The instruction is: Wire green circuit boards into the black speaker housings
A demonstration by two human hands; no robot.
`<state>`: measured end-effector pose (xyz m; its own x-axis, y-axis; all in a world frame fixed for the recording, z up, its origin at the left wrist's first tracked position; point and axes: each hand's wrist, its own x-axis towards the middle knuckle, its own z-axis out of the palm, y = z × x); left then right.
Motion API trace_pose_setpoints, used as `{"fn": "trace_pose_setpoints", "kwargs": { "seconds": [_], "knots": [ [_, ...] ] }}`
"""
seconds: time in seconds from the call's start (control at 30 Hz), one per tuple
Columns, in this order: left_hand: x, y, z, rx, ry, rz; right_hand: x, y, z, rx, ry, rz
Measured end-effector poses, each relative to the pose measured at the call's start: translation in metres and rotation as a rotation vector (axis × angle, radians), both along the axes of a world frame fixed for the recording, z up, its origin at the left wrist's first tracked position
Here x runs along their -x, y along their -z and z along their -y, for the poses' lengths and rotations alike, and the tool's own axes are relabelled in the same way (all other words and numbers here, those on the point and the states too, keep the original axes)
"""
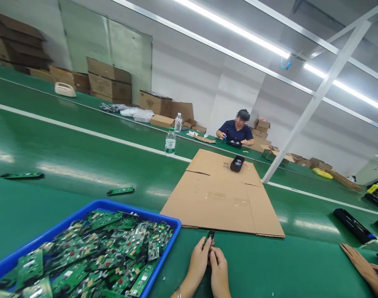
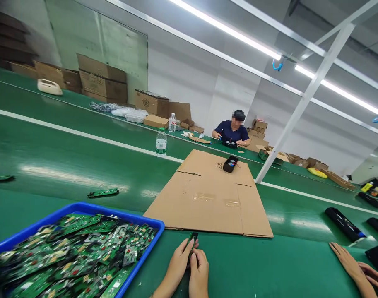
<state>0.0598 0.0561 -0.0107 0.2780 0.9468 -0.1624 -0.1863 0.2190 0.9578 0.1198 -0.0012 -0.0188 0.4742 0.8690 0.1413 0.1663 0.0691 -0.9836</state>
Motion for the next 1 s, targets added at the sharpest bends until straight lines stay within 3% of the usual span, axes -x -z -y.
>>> {"fn": "trace_pose_setpoints", "kwargs": {
  "seconds": [0.17,0.33,0.63,1.0],
  "knots": [
    [0.006,0.007,-0.005,0.053,-0.065,0.026,0.001,0.002,0.002,0.015,-0.028,0.035],
    [0.006,0.010,-0.006,0.103,-0.043,0.049,0.005,-0.003,0.006,0.006,0.028,0.102],
    [0.011,0.005,-0.006,0.197,0.027,0.101,0.010,-0.005,0.007,0.034,0.023,0.038],
    [0.009,0.004,-0.003,0.218,0.020,0.125,0.006,-0.001,0.007,0.137,0.007,0.141]
  ]
}}
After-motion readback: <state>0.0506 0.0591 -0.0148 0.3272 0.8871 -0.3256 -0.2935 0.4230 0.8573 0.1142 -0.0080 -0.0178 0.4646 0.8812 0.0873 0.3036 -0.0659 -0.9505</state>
